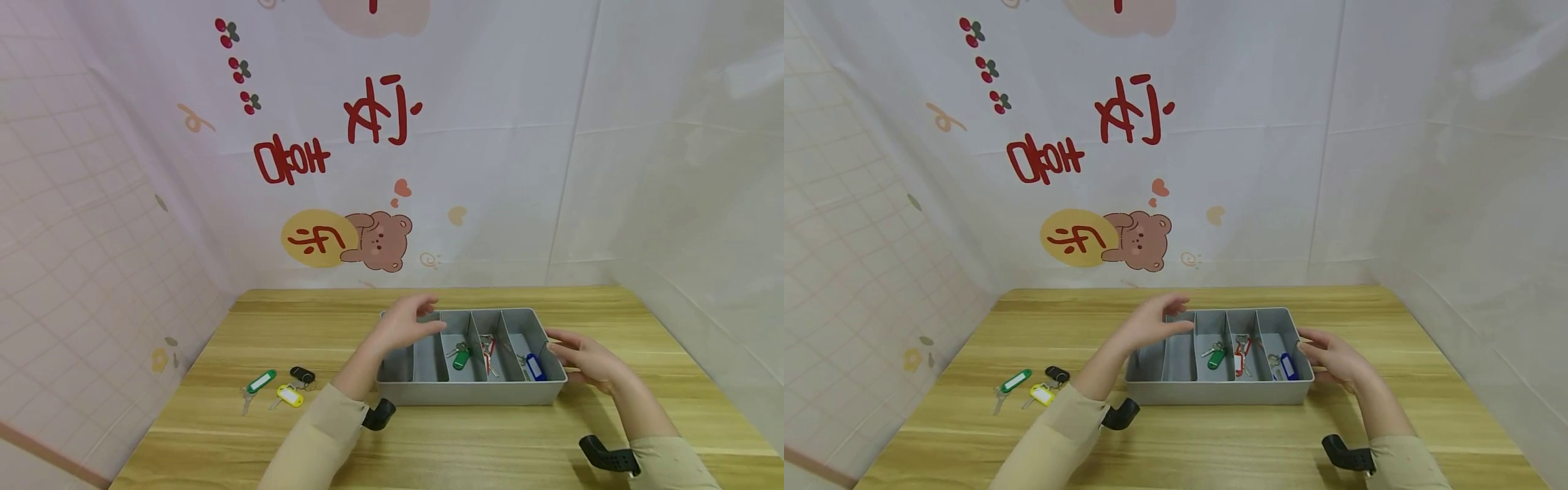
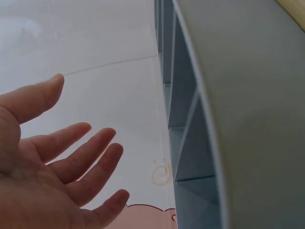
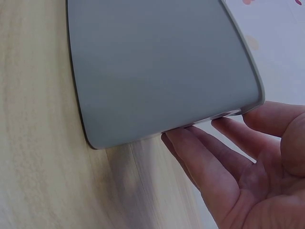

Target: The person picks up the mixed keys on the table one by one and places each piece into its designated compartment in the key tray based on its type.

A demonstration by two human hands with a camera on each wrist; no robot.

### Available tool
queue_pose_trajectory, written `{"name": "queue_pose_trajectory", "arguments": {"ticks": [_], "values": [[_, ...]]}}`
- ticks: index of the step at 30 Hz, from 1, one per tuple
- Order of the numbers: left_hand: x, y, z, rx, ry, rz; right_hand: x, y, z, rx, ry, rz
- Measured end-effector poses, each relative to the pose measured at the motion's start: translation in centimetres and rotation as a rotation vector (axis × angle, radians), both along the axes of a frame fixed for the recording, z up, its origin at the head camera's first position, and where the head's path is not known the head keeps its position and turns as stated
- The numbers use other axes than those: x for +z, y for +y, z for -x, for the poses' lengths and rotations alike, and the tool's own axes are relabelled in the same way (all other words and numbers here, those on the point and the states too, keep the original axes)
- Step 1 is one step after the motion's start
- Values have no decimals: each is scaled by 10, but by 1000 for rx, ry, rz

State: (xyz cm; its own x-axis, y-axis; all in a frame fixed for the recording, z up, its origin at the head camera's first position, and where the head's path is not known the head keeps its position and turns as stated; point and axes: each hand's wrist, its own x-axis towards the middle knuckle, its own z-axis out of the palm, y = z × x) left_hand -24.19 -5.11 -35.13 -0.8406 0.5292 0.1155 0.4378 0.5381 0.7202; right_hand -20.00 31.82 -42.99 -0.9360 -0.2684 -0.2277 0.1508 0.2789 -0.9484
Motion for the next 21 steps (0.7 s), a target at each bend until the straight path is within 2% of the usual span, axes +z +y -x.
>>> {"name": "queue_pose_trajectory", "arguments": {"ticks": [4, 11, 21], "values": [[-3, -6, -6, 23, 91, 32, 0, 0, 0, -4, -1, 1], [-10, -14, -12, 26, 283, 71, -1, 0, -1, -7, 2, -14], [-16, -32, -22, 28, 434, 123, -3, 1, 0, 1, 5, -4]]}}
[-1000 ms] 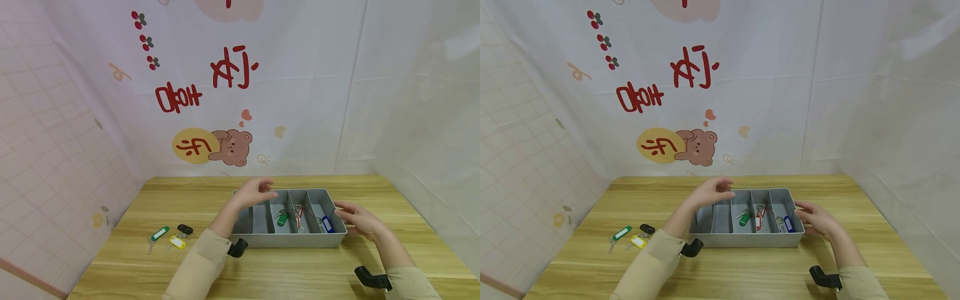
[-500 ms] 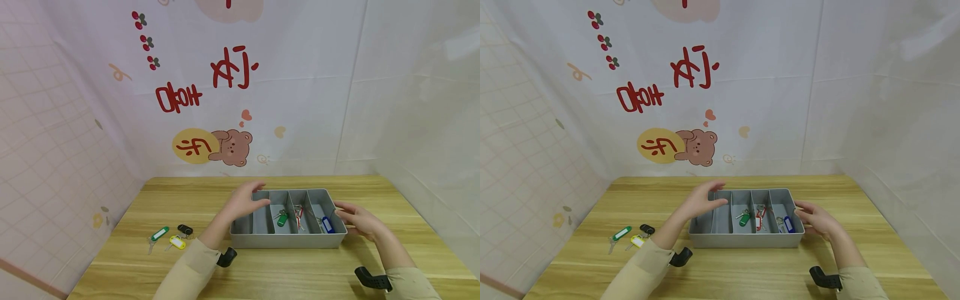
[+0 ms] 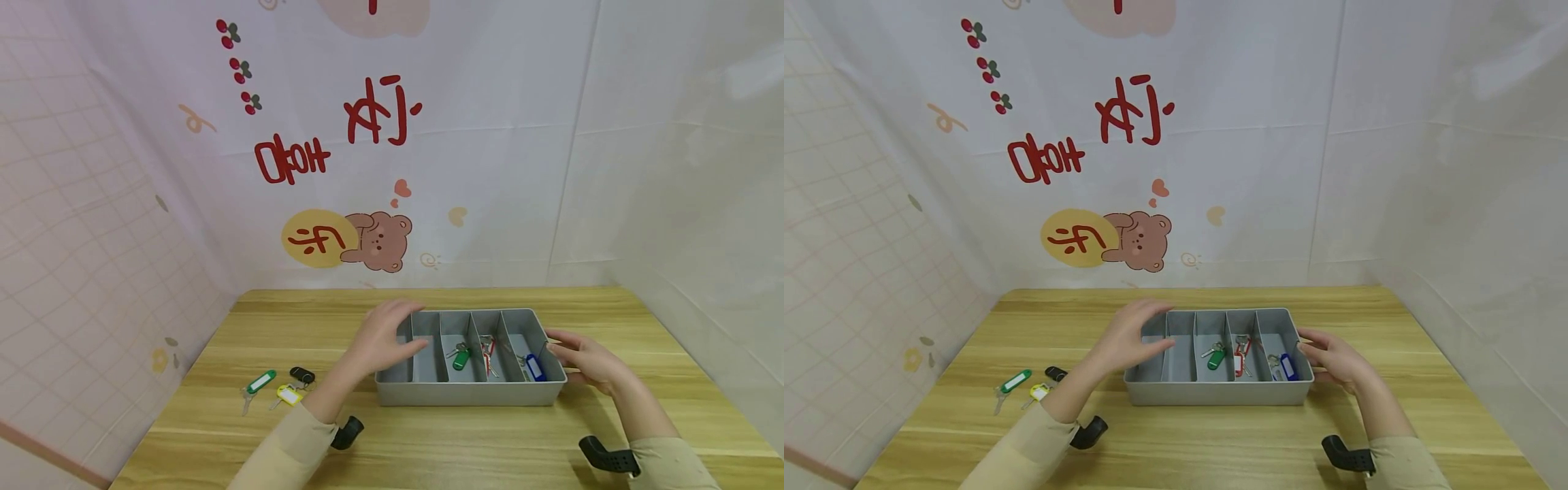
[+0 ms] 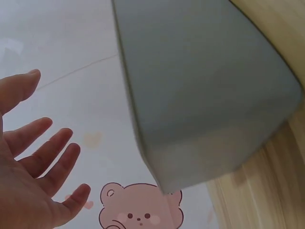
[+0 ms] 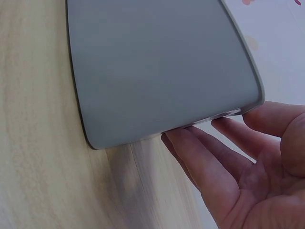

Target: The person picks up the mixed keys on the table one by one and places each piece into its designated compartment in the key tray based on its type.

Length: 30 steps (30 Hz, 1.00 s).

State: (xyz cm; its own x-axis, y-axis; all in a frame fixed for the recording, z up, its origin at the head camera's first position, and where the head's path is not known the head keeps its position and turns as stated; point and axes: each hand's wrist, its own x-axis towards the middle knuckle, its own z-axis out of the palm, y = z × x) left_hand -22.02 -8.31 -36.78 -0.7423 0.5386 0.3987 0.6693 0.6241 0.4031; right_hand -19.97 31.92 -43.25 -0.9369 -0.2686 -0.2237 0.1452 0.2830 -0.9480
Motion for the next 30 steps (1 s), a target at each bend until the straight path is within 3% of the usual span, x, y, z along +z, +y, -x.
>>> {"name": "queue_pose_trajectory", "arguments": {"ticks": [21, 30], "values": [[-16, -67, -6, 49, 256, 50, 2, 0, 0, 10, -13, 20], [-16, -102, -8, 133, 276, 39, 3, -2, 1, 8, -12, 19]]}}
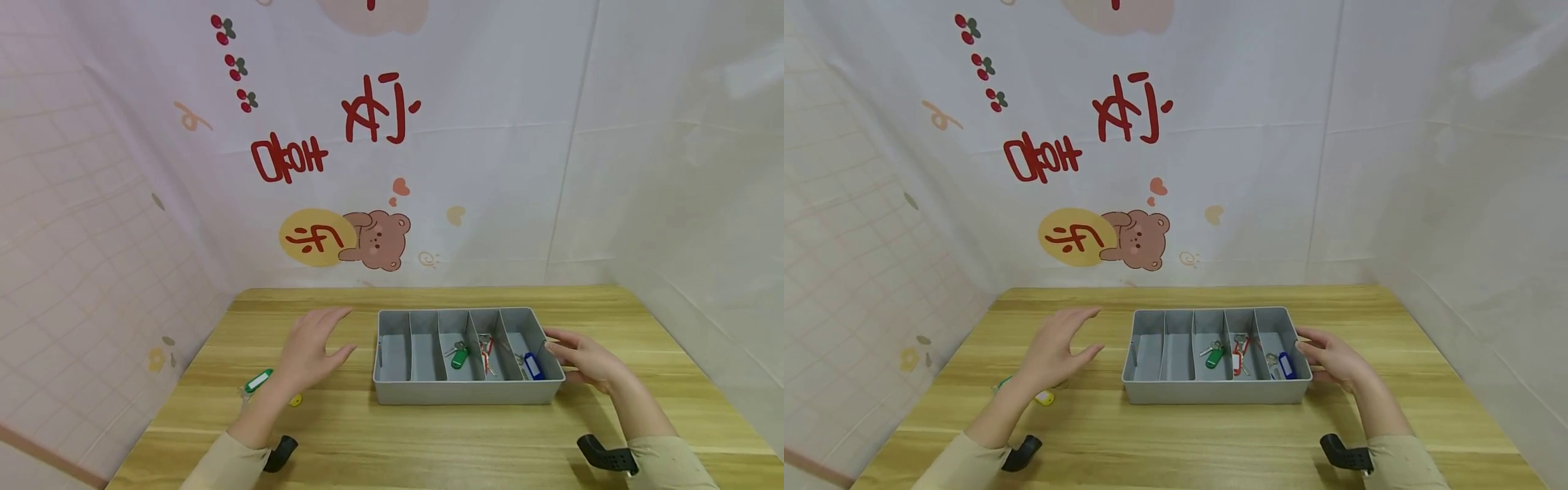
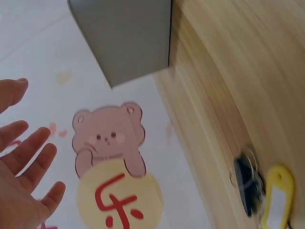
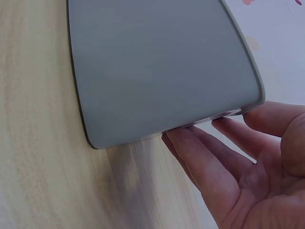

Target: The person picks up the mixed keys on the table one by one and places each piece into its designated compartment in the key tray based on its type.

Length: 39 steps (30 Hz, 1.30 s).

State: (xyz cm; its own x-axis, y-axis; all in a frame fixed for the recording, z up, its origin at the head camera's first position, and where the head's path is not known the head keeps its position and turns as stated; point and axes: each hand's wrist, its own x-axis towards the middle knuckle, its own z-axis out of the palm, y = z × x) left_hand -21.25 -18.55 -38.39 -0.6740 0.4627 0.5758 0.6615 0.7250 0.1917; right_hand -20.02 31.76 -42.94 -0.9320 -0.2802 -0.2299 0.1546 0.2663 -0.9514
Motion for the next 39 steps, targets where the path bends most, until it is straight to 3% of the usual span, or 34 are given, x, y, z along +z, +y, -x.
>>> {"name": "queue_pose_trajectory", "arguments": {"ticks": [8, 18, 24, 29, 39], "values": [[-8, -34, 2, 57, 62, -40, 0, 0, 0, 9, 2, 7], [-10, -74, -6, 137, -16, -97, 1, 0, 0, -1, -8, 4], [-15, -95, -7, 133, -31, -124, 1, 1, 1, 7, -5, 6], [-19, -111, -9, 130, -105, -156, 1, 0, 1, 10, -2, 7], [-28, -138, -13, 135, -335, -241, 2, 1, 0, 19, 0, 26]]}}
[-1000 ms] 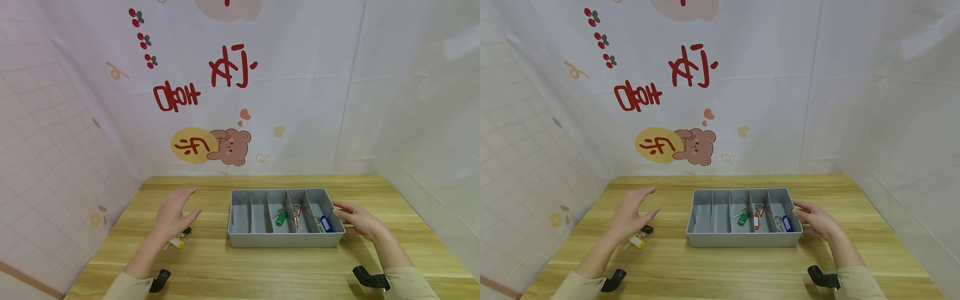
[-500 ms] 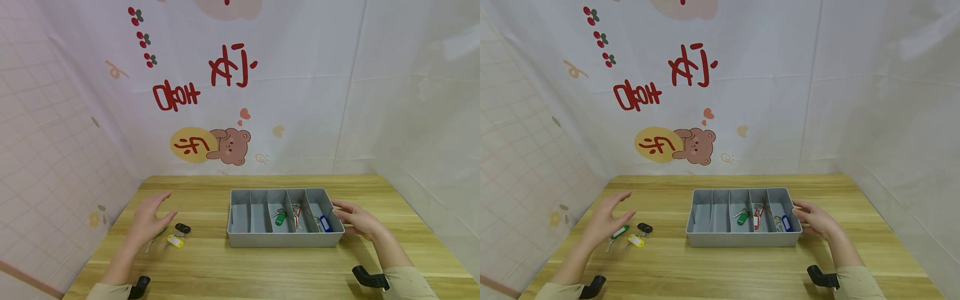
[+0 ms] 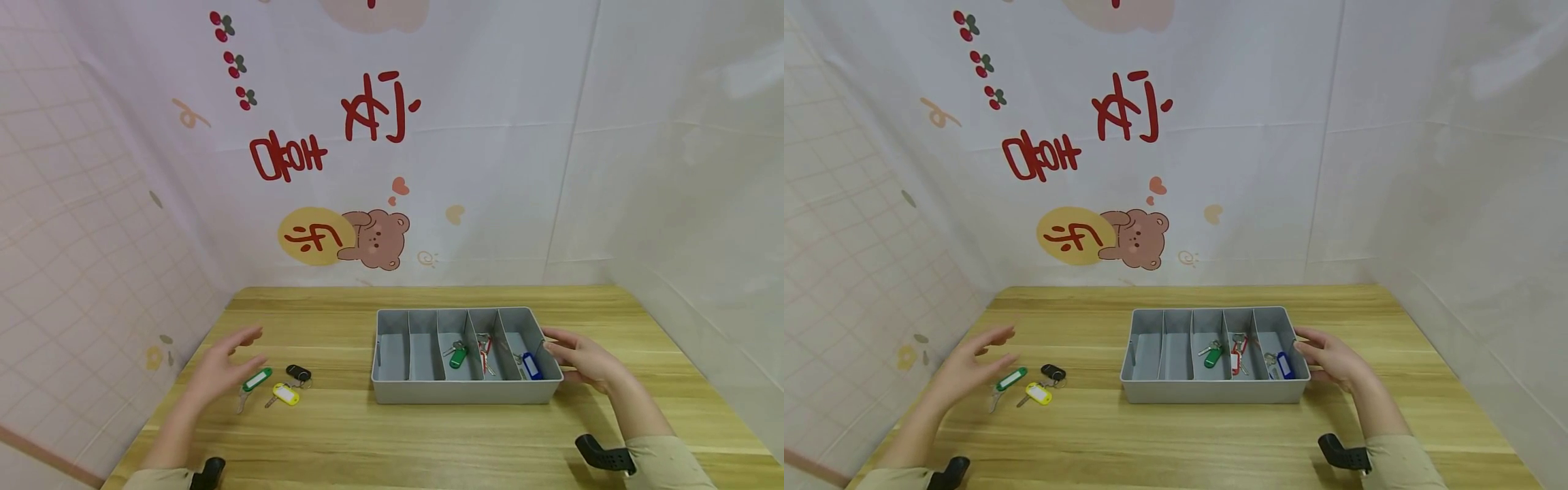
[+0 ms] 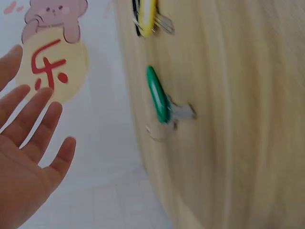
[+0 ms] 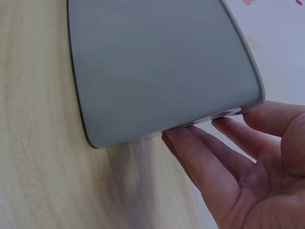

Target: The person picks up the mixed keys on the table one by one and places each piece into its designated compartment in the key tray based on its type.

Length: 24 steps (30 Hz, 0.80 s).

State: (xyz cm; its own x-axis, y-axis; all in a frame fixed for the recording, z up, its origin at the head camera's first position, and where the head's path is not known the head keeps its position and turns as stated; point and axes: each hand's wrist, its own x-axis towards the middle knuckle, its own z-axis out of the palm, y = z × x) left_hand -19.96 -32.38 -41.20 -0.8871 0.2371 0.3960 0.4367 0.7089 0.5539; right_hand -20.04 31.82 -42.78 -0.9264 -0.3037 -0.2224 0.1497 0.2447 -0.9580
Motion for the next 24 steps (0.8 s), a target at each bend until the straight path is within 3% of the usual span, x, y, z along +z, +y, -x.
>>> {"name": "queue_pose_trajectory", "arguments": {"ticks": [13, 24], "values": [[-10, -33, -3, -38, -184, -41, 0, -1, -1, -13, 1, -18], [-26, -49, 0, -164, -240, -134, -1, 0, 0, -20, -2, -20]]}}
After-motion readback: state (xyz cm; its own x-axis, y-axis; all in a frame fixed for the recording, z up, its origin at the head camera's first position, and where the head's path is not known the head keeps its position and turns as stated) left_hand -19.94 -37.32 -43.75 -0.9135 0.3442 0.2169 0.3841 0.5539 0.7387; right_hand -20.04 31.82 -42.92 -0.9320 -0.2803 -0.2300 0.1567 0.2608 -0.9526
